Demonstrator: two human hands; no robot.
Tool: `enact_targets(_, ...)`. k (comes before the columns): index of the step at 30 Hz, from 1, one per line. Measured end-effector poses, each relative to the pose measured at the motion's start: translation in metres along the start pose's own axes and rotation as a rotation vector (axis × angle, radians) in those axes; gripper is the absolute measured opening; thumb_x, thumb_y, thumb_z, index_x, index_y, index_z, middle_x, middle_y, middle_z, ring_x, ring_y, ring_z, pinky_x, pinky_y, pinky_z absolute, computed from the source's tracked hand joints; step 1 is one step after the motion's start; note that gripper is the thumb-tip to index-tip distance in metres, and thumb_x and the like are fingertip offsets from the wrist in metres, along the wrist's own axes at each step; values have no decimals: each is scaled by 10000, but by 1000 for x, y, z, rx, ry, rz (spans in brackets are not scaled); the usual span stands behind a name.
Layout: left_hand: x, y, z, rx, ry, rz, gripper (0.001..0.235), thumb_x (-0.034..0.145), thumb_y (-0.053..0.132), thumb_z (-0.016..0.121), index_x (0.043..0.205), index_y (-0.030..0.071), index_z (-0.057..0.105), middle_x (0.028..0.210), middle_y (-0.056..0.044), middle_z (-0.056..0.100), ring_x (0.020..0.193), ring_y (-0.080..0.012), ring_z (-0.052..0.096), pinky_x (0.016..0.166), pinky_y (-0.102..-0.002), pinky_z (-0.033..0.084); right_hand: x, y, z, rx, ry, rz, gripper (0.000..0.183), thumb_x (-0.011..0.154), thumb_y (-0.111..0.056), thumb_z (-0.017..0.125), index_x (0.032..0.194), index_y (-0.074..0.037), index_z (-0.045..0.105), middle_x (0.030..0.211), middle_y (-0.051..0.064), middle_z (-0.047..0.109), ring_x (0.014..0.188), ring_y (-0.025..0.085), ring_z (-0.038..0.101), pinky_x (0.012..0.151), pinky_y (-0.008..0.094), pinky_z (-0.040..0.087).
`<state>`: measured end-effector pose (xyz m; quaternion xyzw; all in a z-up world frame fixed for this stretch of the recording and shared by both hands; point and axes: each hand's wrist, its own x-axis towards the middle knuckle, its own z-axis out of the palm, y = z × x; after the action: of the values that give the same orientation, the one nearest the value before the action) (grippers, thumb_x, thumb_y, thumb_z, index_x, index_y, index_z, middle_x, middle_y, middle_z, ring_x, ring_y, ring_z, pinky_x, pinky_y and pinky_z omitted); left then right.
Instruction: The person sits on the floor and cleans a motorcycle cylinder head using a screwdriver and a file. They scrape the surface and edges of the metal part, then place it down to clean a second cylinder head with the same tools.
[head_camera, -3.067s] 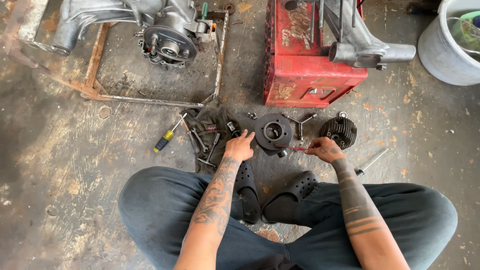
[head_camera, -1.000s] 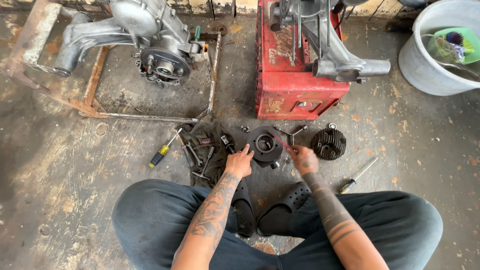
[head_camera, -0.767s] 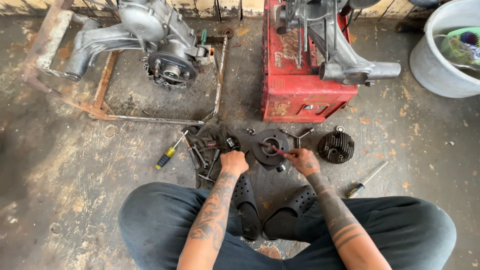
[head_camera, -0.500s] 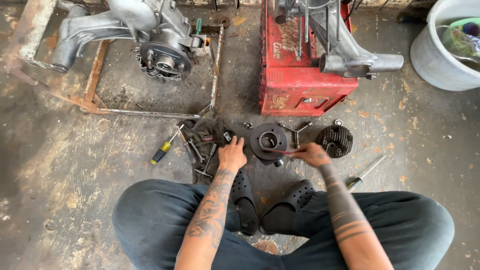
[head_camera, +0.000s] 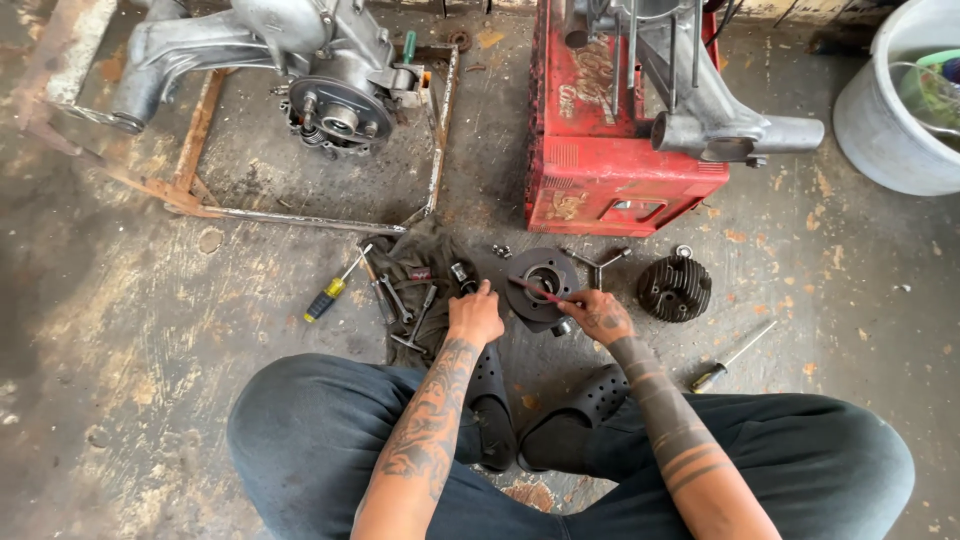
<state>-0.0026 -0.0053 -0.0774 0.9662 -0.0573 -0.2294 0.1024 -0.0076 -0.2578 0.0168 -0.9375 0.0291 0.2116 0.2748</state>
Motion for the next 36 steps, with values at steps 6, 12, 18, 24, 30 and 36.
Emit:
enact_targets(6, -3, -15, -8, -40, -39, -44, 698, 857, 267, 497, 1549, 196, 435, 1667, -52, 341, 1281, -363, 599, 963, -639, 456, 12, 8, 8, -108, 1, 37, 361, 929, -566, 623, 1150, -326, 779, 1034, 47, 805, 1089, 330, 728, 962, 497, 575)
enact_targets(12, -11, 0, -25, -76, -75, 15, 755, 860, 305, 529, 1589, 205, 365, 1679, -77, 317, 1339, -372, 560, 997, -651, 444, 9, 3, -7, -131, -5, 58, 375, 919, -596, 629, 1123, -324, 788, 1042, 41, 802, 1087, 316, 728, 964, 472, 573)
enact_targets(18, -11, -4, -16, -58, -92, 39, 776, 855, 297, 556, 1597, 225, 341, 1684, -87, 299, 1340, -383, 557, 994, -662, 458, -10, 23, -52, -126, -194, 74, 448, 852, -510, 695, 1095, -158, 829, 1167, 200, 777, 1212, 441, 662, 1057, 547, 503)
enact_targets(24, -13, 4, -24, -49, -114, 53, 794, 868, 307, 556, 1619, 247, 302, 1695, -98, 266, 1350, -398, 540, 994, -653, 460, -11, 51, -46, -137, -164, 118, 464, 823, -610, 722, 1091, -249, 836, 1104, 140, 800, 1161, 377, 699, 985, 493, 551)
enact_targets(30, -26, 9, -36, -57, -107, 69, 783, 877, 291, 553, 1616, 231, 302, 1696, -120, 252, 1360, -411, 528, 1003, -656, 458, -2, 41, -24, -54, -177, 91, 480, 838, -625, 724, 1125, -254, 824, 1139, 143, 787, 1190, 380, 681, 1004, 490, 541)
enact_targets(36, -34, 15, -51, -69, -58, 144, 781, 884, 253, 572, 1617, 211, 304, 1724, -72, 174, 1475, -386, 396, 1051, -659, 440, 21, 130, -39, 27, -31, 256, 554, 730, -677, 783, 1095, -262, 824, 894, 101, 811, 1014, 297, 750, 920, 437, 572)
